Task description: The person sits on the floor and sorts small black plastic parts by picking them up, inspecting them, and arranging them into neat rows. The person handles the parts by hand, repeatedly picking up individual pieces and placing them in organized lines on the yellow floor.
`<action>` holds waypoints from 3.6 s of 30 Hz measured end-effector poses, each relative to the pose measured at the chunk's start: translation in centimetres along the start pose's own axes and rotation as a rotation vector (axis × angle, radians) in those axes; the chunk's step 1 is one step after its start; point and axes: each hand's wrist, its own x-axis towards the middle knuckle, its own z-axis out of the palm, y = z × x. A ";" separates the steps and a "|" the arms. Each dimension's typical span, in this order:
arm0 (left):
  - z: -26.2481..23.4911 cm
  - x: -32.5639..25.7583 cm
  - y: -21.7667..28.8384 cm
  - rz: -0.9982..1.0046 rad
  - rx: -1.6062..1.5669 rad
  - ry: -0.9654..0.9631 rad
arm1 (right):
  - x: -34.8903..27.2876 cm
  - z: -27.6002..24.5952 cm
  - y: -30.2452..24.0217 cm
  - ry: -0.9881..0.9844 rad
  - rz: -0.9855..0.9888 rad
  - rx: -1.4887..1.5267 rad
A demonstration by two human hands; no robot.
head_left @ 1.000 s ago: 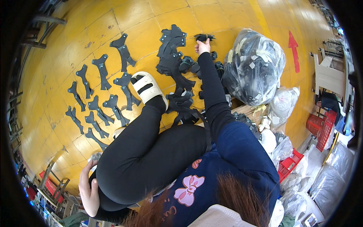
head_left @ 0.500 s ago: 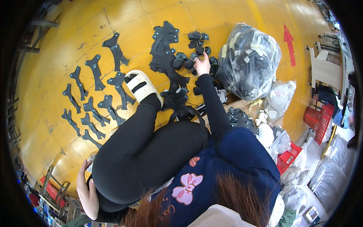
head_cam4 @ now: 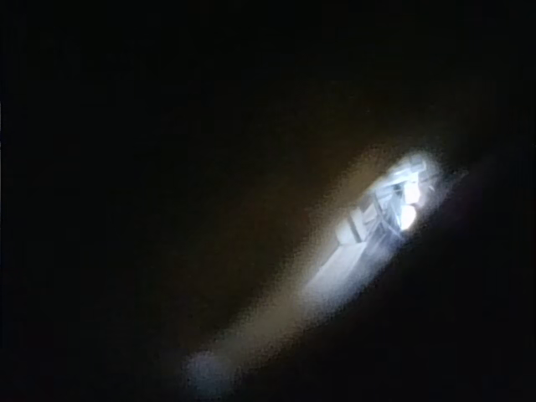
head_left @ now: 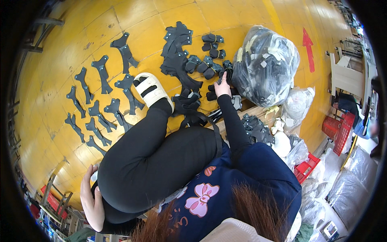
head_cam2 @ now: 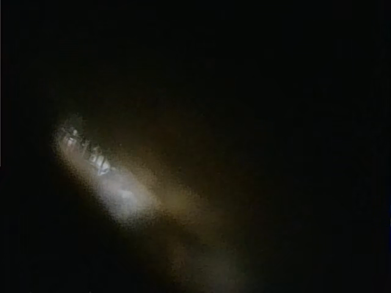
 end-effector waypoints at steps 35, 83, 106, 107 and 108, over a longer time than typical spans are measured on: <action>1.0 -2.1 -0.4 0.106 0.281 0.025 | -3.7 5.8 1.7 0.230 0.131 0.930; -0.5 4.5 6.8 0.525 -1.538 -0.037 | -33.7 -21.3 -31.4 0.129 -1.892 0.650; -1.5 4.5 5.4 0.626 -1.905 0.020 | -36.8 -18.3 -30.6 0.234 -1.999 0.778; -1.5 4.4 5.5 0.588 -1.918 0.049 | -36.9 -18.2 -30.7 0.204 -2.001 0.774; -1.5 4.4 5.8 0.555 -1.931 0.074 | -36.8 -18.3 -30.8 0.179 -2.004 0.766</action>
